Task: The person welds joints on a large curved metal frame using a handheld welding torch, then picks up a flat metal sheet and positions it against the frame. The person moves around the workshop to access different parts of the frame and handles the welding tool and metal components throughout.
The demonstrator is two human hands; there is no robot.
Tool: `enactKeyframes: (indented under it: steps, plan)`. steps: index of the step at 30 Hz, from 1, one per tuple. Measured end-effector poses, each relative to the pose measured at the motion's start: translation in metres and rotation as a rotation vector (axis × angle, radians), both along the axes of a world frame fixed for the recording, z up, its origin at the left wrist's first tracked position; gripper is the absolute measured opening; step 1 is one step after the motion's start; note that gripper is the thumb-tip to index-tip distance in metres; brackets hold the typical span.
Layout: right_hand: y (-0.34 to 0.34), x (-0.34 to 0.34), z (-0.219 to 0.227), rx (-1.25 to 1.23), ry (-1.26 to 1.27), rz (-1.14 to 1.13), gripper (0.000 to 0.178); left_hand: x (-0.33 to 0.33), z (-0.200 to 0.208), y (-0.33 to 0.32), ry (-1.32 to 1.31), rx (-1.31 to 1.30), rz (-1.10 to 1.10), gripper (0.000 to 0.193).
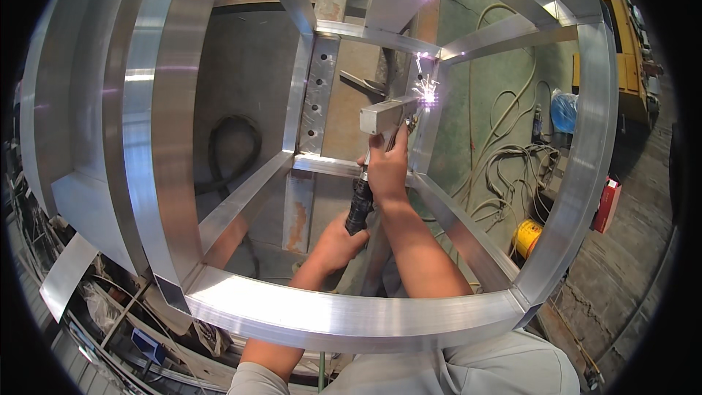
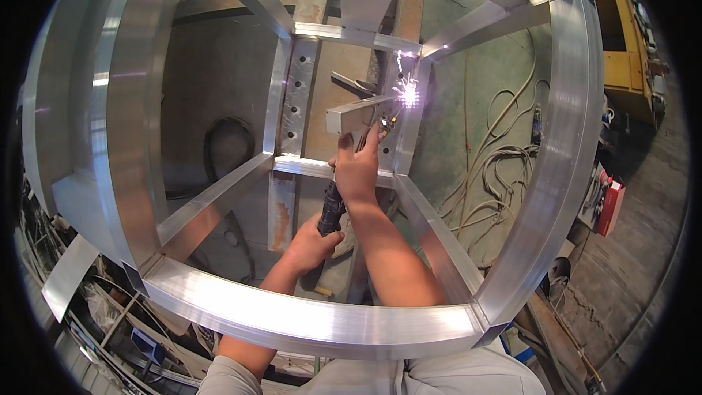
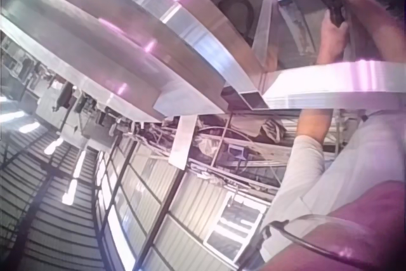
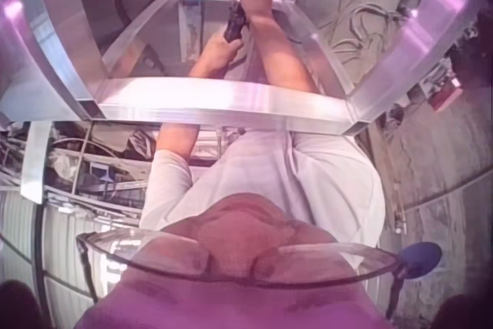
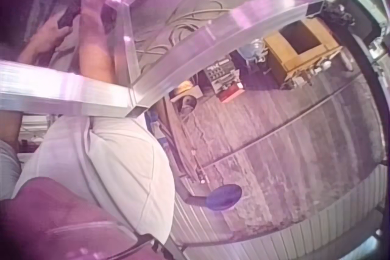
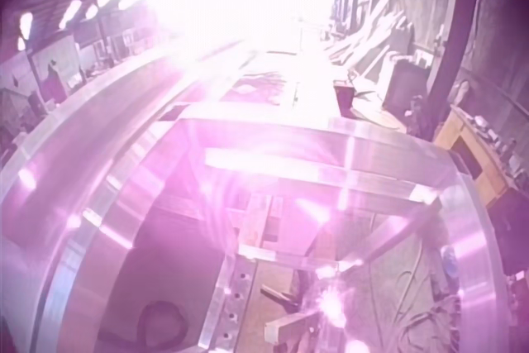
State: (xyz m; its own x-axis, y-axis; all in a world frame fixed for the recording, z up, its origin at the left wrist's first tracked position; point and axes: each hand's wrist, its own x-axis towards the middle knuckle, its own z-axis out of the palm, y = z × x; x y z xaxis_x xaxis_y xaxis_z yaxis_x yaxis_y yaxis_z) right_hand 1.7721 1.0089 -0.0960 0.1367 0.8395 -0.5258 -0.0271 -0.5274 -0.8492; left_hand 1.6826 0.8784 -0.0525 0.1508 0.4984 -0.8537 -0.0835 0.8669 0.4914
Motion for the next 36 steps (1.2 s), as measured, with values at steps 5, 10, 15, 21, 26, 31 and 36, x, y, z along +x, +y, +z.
enactKeyframes:
  steps: [5, 10, 15, 21, 26, 31, 36]
  plan:
    - [-0.003, 0.000, 0.000, -0.028, -0.020, 0.004, 0.066, 0.001, 0.003, -0.003, 0.026, -0.005, -0.020, 0.017]
    - [-0.007, 0.002, 0.001, -0.039, -0.040, 0.021, 0.066, 0.002, 0.001, -0.009, 0.018, 0.015, -0.015, 0.017]
    - [-0.008, 0.000, 0.009, -0.080, -0.058, 0.017, 0.066, 0.003, -0.001, -0.016, 0.009, 0.021, 0.012, 0.017]
    - [-0.012, 0.003, 0.005, -0.117, -0.053, 0.025, 0.064, 0.004, 0.002, -0.019, 0.000, 0.000, 0.028, 0.018]
    - [-0.015, 0.000, 0.014, -0.183, -0.083, 0.017, 0.074, 0.004, 0.005, -0.021, 0.001, -0.005, 0.016, 0.017]
    - [-0.019, 0.002, 0.012, -0.199, -0.076, 0.037, 0.081, 0.004, 0.007, -0.024, 0.045, -0.004, -0.030, 0.018]
    - [-0.021, 0.004, 0.016, -0.251, -0.132, 0.065, 0.088, 0.004, 0.008, -0.028, 0.066, -0.010, -0.047, 0.017]
